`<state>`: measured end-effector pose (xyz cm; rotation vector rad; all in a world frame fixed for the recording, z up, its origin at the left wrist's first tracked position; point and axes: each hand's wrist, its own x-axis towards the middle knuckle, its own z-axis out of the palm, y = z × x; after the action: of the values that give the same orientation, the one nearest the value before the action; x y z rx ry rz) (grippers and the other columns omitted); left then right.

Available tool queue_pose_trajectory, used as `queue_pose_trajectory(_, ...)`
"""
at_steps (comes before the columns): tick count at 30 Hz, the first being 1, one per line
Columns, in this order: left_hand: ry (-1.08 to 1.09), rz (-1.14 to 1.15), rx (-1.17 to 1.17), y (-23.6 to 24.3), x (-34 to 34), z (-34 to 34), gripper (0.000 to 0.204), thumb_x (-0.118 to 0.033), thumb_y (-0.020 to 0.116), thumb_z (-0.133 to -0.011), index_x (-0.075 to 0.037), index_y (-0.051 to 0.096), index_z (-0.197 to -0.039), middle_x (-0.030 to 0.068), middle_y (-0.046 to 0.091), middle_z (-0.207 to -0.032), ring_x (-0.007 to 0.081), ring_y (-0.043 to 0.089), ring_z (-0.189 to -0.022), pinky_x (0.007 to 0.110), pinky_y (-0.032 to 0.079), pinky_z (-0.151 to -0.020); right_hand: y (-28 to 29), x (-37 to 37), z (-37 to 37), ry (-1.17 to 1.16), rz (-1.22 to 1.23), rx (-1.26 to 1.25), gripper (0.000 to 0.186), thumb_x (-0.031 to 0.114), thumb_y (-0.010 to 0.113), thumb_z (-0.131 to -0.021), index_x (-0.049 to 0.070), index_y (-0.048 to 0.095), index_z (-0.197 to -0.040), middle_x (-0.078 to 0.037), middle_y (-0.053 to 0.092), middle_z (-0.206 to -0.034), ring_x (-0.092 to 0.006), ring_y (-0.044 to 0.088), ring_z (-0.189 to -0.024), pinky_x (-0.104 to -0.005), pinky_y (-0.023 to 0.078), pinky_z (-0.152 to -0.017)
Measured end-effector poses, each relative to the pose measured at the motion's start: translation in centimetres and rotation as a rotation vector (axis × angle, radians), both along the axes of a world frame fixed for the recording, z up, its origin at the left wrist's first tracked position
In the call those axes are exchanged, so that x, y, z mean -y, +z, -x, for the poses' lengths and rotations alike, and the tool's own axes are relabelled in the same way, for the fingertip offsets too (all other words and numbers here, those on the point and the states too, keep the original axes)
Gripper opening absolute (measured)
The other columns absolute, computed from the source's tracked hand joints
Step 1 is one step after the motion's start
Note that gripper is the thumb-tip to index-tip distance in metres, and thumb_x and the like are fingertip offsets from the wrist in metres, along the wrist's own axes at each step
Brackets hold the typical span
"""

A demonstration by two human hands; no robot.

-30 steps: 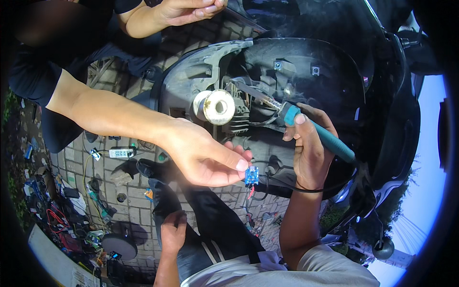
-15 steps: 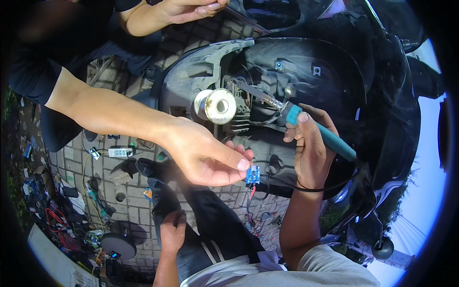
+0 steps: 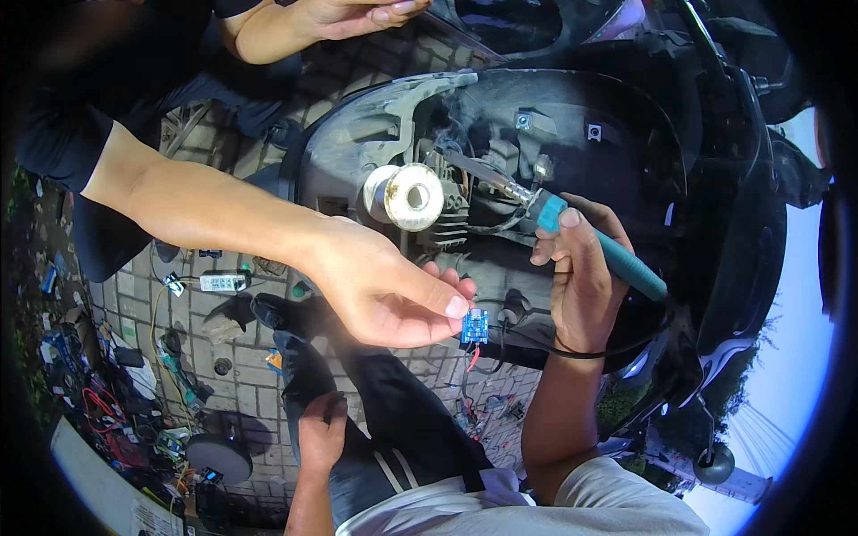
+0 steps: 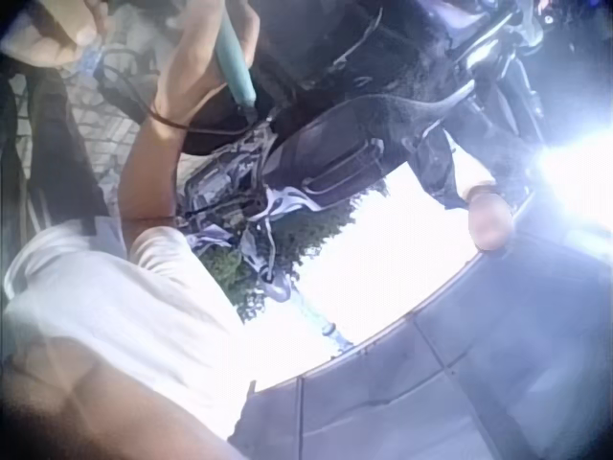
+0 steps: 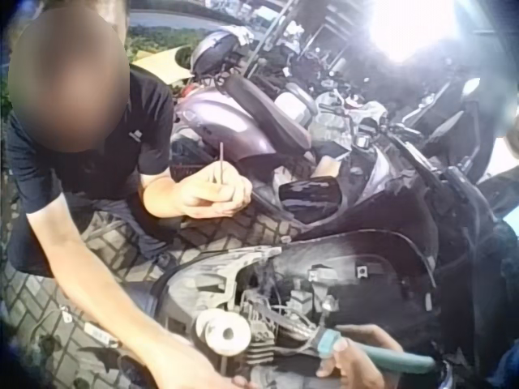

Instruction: The person uses a soldering iron to attach wires to a small blue circuit board while another person assists by holding solder. The person repeatedly applies heat and solder to the board's connection points, then briefly places the board into the scooter's wiring compartment.

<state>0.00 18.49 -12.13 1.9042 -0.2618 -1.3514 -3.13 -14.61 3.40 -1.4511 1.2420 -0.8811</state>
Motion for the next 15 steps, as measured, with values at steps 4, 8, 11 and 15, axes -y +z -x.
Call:
queue_pose_trajectory(4, 0.006, -0.004, -0.018, 0.19, 0.13, -0.17, 0.022, -0.015, 0.059, -0.085, 0.001, 0.063, -0.099, 0.0176, 0.065, -0.088, 0.0270, 0.065, -0.078, 0.033, 0.050, -0.072, 0.00, 0.09, 0.22, 0.020, 0.000, 0.001, 0.026, 0.012, 0.065, -0.081, -0.009, 0.059, -0.095, -0.015, 0.064, -0.078, -0.0151, 0.059, -0.060, -0.0256, 0.048, -0.055)
queue_pose_trajectory(8, -0.004, -0.011, -0.022, 0.40, 0.42, -0.36, 0.022, -0.015, 0.059, -0.085, 0.002, 0.063, -0.099, 0.0179, 0.065, -0.088, 0.0268, 0.065, -0.077, 0.033, 0.050, -0.072, 0.02, 0.08, 0.23, 0.009, 0.009, 0.010, 0.026, 0.012, 0.066, -0.081, -0.009, 0.059, -0.095, -0.015, 0.064, -0.077, -0.0151, 0.058, -0.060, -0.0257, 0.048, -0.055)
queue_pose_trajectory(11, -0.016, -0.002, 0.004, 0.53, 0.50, -0.41, 0.023, -0.015, 0.059, -0.085, 0.002, 0.063, -0.099, 0.0181, 0.065, -0.088, 0.0269, 0.065, -0.077, 0.033, 0.050, -0.071, 0.02, 0.10, 0.26, 0.003, 0.018, 0.005, 0.027, 0.013, 0.066, -0.081, -0.009, 0.059, -0.095, -0.015, 0.064, -0.077, -0.0150, 0.058, -0.060, -0.0256, 0.048, -0.055)
queue_pose_trajectory(15, -0.010, -0.019, -0.020, 0.56, 0.59, -0.52, 0.022, -0.015, 0.059, -0.085, 0.002, 0.063, -0.099, 0.0183, 0.065, -0.088, 0.0273, 0.065, -0.076, 0.033, 0.050, -0.071, -0.10, 0.09, 0.20, 0.018, 0.016, 0.008, 0.027, 0.012, 0.066, -0.081, -0.009, 0.059, -0.095, -0.015, 0.064, -0.077, -0.0149, 0.058, -0.059, -0.0257, 0.048, -0.055)
